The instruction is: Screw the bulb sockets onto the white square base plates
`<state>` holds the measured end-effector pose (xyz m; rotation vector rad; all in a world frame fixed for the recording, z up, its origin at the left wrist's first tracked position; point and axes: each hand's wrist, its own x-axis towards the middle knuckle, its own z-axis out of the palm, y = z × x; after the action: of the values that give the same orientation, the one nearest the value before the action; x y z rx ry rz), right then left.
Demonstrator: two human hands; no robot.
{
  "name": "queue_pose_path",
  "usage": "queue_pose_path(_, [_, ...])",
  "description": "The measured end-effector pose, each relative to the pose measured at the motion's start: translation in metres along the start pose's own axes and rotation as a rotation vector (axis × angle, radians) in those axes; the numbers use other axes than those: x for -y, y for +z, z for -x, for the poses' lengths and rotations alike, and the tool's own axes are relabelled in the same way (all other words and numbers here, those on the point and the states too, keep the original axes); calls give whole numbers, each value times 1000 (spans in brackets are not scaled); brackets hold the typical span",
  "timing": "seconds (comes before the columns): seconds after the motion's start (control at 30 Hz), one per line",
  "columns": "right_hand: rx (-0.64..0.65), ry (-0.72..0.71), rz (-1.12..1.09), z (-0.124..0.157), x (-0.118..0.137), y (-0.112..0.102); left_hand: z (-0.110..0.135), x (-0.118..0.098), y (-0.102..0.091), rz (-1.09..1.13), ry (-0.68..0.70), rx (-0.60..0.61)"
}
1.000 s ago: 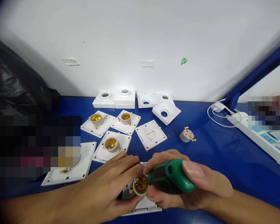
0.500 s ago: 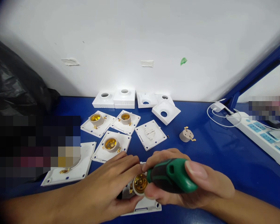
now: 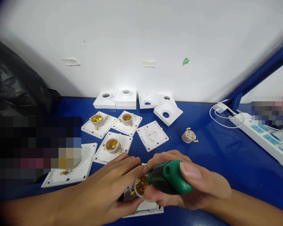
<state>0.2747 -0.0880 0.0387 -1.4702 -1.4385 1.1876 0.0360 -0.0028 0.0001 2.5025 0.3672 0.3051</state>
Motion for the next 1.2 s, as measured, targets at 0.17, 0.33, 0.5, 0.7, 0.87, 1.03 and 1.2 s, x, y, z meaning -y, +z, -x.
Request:
queue_pose_path(0.17, [6, 122, -35, 5, -1, 2, 0, -2, 1, -2, -6, -16])
queue_pose_path(0.33, [38, -37, 96, -5, 2, 2, 1, -3, 1, -24, 4, -30])
queue_pose_path(0.5, [170, -470, 253, -13, -18, 0, 1, -3, 0, -46, -13, -35])
queue_pose_path(0.7, [177, -606, 351, -21, -23, 6, 0, -6, -1, -37, -25, -38])
queue_pose_path(0.87, [103, -751, 364, -28, -10, 18, -1, -4, 0, -13, -5, -39])
queue_pose_path(1.03, [65, -712, 358, -27, -13, 23, 0, -3, 1, 0, -15, -26])
queue_pose_path(1.2, [-17, -638, 361, -27, -23, 26, 1, -2, 1, 6, -13, -24])
